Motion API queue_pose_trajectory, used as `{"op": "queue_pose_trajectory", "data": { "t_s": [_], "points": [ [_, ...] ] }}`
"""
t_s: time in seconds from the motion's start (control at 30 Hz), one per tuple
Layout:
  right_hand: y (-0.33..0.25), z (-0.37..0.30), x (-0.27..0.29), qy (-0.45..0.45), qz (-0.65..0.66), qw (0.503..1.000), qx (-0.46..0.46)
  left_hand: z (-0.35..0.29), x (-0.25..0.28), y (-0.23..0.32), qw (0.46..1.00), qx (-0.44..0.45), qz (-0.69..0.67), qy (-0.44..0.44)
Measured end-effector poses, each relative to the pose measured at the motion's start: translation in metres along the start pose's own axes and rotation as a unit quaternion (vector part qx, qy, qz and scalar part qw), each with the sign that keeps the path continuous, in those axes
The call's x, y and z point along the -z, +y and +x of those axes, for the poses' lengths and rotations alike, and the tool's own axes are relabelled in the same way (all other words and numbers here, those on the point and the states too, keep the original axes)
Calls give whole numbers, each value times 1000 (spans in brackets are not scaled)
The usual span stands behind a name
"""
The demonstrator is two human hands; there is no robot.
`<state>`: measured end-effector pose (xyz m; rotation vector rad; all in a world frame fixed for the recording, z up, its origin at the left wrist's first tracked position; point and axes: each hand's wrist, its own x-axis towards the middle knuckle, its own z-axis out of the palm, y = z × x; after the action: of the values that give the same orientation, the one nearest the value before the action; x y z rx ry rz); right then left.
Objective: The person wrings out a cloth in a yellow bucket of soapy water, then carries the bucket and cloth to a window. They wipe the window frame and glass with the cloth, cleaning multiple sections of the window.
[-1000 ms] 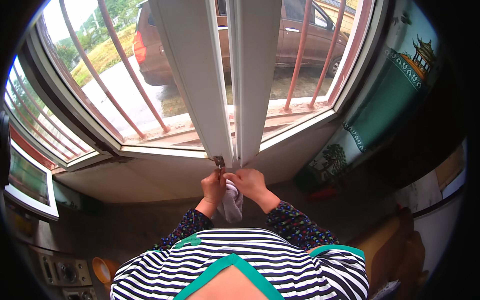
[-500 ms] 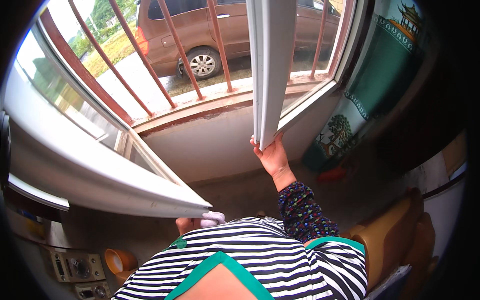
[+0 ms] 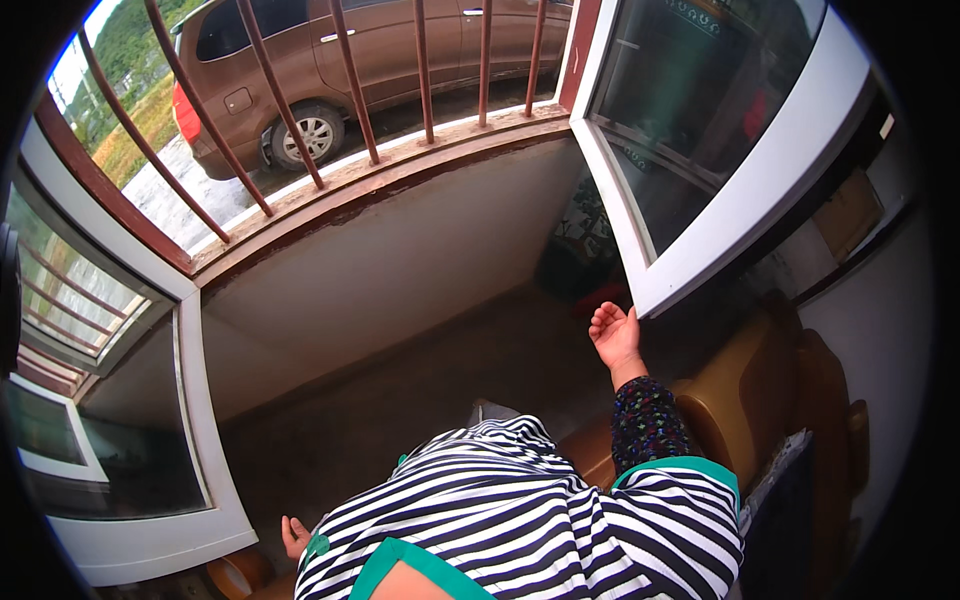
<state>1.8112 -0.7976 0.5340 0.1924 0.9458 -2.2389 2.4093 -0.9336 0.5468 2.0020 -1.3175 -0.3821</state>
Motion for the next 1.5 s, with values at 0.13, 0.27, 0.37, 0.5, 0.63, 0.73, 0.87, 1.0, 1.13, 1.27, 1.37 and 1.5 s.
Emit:
{"op": "queue_pose_trajectory", "data": {
  "t_s": [0.13, 0.27, 0.37, 0.5, 0.63, 0.73, 0.87, 1.0, 1.13, 1.27, 1.37, 1.5],
  "points": [
    [56, -17, -15, 37, -345, 931, -114, 11, -51, 31, 993, -70, -91, -36],
    [122, -33, -119, -268, -507, 819, -19, 25, -104, 119, 955, -118, -253, -102],
    [129, -51, -175, -437, -616, 633, 171, 20, -142, 198, 910, -123, -333, -215],
    [118, -26, -186, -483, -430, 760, 61, -16, -189, 313, 797, -122, -499, -318],
    [60, 9, -191, -356, -378, 846, 122, -59, -243, 411, 686, -126, -536, -476],
    [22, 60, -175, -96, -307, 911, 257, -105, -277, 455, 631, -226, -512, -537],
    [-35, 89, -164, -59, -371, 863, 338, -165, -326, 484, 530, -223, -425, -699],
    [-82, 116, -150, -1, -321, 874, 366, -197, -371, 524, 481, -252, -383, -747],
    [-116, 130, -121, 68, -360, 834, 413, -212, -381, 579, 468, -329, -224, -789],
    [-146, 134, -81, 131, -205, 896, 372, -210, -410, 649, 625, -563, -363, -402],
    [-172, 131, -77, 152, -178, 884, 405, -206, -441, 695, 649, -580, -377, -315],
    [-216, 164, -49, 142, -25, 906, 397, -221, -468, 712, 650, -598, -339, -324]
  ]
}}
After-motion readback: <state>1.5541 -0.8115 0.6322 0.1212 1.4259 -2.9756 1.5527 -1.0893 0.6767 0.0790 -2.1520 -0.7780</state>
